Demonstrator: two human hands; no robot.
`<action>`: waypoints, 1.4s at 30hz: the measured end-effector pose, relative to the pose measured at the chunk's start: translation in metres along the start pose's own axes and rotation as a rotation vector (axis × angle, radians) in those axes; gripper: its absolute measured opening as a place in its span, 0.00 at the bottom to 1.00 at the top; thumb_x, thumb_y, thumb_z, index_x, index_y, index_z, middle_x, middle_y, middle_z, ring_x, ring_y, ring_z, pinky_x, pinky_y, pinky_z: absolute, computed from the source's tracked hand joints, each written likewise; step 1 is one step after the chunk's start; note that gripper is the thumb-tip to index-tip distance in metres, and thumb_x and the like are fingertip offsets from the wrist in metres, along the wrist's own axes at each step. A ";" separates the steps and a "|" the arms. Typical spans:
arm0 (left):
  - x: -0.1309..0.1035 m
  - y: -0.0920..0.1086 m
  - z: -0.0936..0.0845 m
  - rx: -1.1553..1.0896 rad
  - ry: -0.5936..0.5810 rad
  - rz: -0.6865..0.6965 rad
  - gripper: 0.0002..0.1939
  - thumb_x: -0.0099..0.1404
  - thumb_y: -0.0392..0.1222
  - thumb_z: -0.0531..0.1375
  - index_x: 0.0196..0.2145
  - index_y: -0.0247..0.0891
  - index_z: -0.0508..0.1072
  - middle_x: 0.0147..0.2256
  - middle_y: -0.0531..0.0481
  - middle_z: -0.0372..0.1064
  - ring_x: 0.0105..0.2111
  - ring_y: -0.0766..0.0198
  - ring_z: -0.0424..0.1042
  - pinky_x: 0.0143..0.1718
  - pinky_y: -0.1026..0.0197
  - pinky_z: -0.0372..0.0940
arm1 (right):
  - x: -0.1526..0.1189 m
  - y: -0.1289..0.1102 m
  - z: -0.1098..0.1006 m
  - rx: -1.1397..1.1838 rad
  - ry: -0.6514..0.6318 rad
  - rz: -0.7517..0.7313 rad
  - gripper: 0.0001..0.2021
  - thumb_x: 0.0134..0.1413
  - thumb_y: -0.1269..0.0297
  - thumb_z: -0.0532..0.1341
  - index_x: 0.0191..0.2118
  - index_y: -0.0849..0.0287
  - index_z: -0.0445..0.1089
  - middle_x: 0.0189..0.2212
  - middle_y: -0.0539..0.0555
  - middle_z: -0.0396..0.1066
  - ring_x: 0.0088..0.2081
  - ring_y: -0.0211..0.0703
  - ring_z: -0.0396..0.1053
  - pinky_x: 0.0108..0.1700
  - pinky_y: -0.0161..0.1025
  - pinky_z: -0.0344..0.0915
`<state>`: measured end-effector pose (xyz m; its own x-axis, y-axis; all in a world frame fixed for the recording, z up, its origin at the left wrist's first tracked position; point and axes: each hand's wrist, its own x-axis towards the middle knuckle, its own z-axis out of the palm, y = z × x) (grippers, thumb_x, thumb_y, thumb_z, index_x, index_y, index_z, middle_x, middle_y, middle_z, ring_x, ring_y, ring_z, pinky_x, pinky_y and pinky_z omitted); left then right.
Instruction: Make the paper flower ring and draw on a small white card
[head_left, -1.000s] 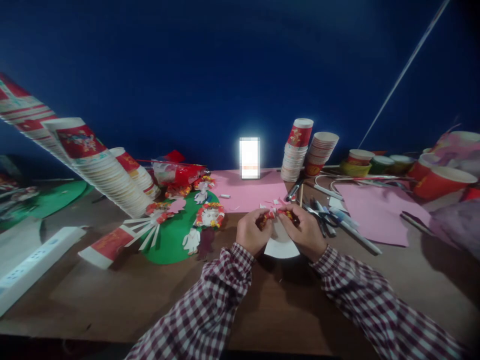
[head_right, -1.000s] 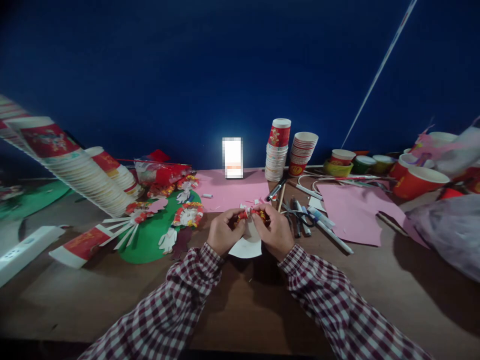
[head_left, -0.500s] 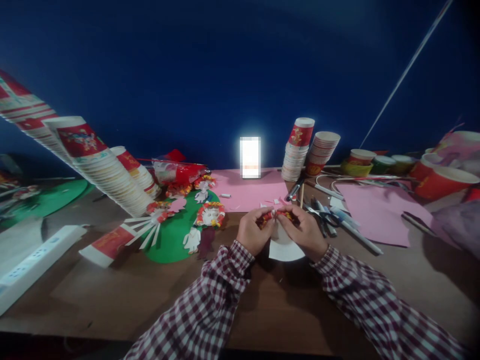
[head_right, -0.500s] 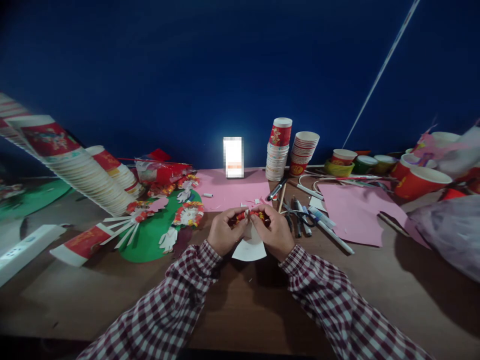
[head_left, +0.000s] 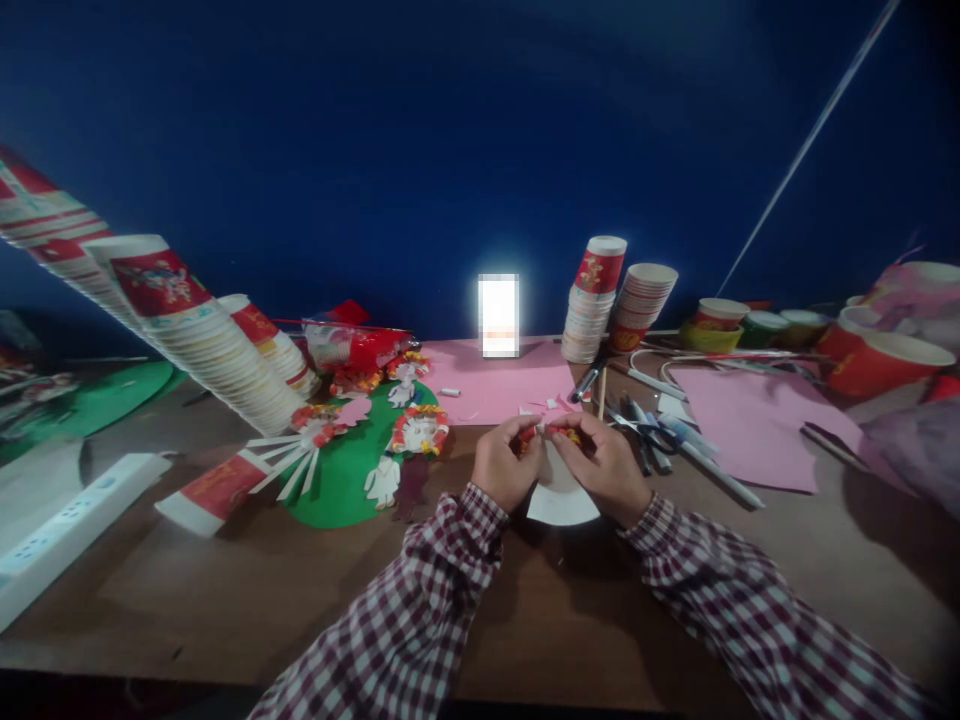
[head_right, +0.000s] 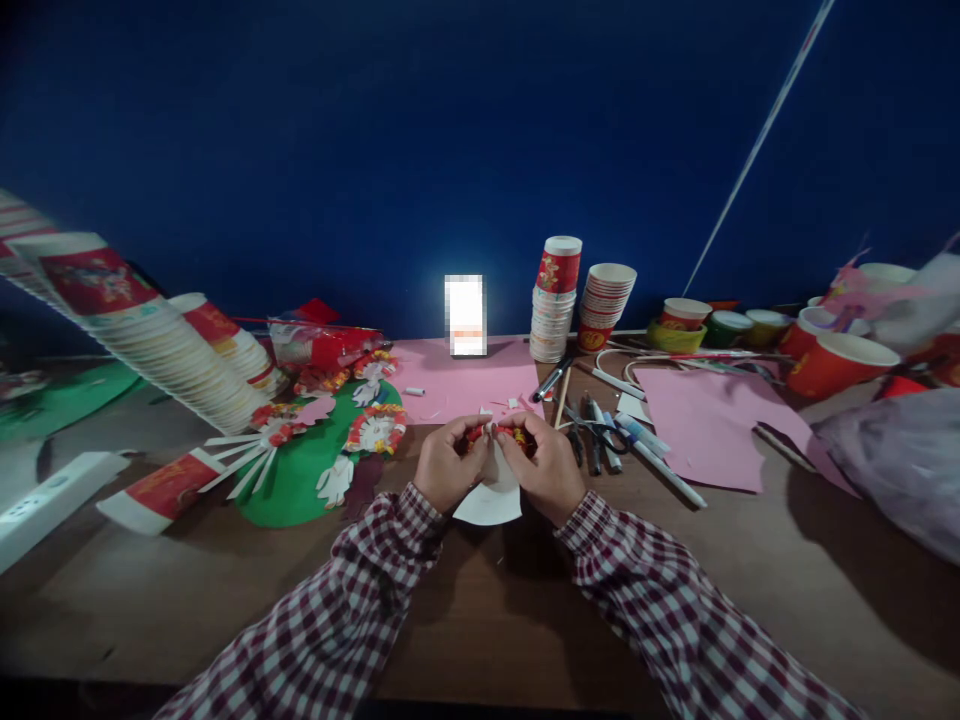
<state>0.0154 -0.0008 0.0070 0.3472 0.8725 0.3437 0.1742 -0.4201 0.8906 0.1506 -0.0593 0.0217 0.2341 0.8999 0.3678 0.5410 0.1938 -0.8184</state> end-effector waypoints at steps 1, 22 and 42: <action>0.000 0.000 -0.001 0.014 0.005 0.007 0.12 0.58 0.34 0.58 0.40 0.34 0.74 0.34 0.48 0.75 0.31 0.66 0.73 0.34 0.67 0.67 | 0.000 -0.001 0.000 -0.021 0.004 -0.015 0.10 0.55 0.60 0.58 0.39 0.59 0.70 0.33 0.54 0.74 0.31 0.41 0.70 0.36 0.38 0.67; 0.007 0.000 -0.002 -0.137 0.003 -0.160 0.10 0.57 0.36 0.59 0.38 0.32 0.76 0.30 0.47 0.74 0.29 0.67 0.72 0.30 0.68 0.67 | 0.005 0.003 0.001 0.496 -0.002 0.292 0.22 0.55 0.46 0.56 0.44 0.60 0.69 0.33 0.58 0.75 0.34 0.46 0.74 0.33 0.40 0.71; 0.002 -0.007 -0.005 0.255 -0.097 0.179 0.23 0.52 0.29 0.58 0.47 0.39 0.70 0.44 0.48 0.71 0.43 0.60 0.70 0.48 0.57 0.65 | -0.004 0.004 0.004 -0.042 -0.088 -0.028 0.16 0.49 0.70 0.59 0.46 0.57 0.64 0.40 0.56 0.73 0.41 0.47 0.73 0.43 0.43 0.69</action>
<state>0.0104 0.0048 0.0032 0.4775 0.7564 0.4470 0.3233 -0.6243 0.7111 0.1486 -0.0604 0.0151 0.1476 0.9256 0.3487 0.5802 0.2045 -0.7884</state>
